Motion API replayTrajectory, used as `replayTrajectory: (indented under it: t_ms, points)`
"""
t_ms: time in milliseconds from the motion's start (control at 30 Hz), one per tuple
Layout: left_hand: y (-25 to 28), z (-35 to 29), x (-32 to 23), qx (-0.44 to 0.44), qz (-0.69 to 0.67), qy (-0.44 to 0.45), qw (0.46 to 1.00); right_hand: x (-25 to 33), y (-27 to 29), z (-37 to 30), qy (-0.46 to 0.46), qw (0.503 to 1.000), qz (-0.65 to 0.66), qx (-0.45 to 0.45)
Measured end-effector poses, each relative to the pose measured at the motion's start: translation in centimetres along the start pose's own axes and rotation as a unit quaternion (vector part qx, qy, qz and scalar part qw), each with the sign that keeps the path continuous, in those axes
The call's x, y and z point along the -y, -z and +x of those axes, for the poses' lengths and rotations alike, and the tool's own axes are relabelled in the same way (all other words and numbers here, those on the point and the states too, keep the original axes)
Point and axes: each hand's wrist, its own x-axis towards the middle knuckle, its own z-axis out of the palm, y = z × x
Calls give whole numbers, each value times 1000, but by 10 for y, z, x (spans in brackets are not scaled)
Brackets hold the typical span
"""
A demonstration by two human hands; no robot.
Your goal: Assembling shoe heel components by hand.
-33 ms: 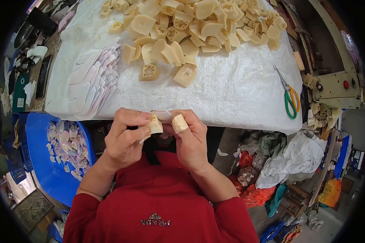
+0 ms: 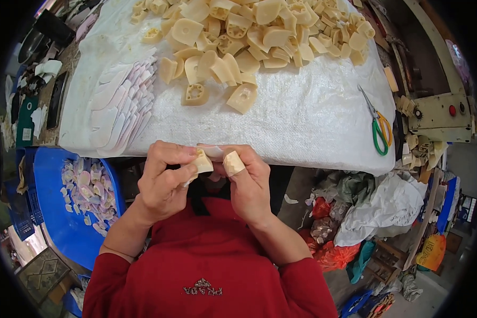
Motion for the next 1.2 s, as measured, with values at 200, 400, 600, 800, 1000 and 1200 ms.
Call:
replayTrajectory:
  t_ms: [200, 400, 600, 800, 1000, 1200]
  points:
    - [-3, 8, -12, 30, 144, -14, 989, -6, -6, 1, 64, 991, -114, 9]
    - [-1, 10, -7, 82, 178, 18, 980, 1, -8, 8, 94, 940, -326, 42]
    - [3, 2, -2, 19, -87, 128, 988, 28, 12, 25, -30, 973, -181, 137]
    - [-5, 1, -4, 65, -142, 83, 984, 34, 24, 38, -159, 955, -145, 203]
    - [-9, 1, -3, 44, -124, 124, 984, 17, 21, 39, -95, 968, -178, 149]
    - [-18, -4, -7, -70, -209, 267, 938, 3, 29, 35, 15, 982, -131, 131]
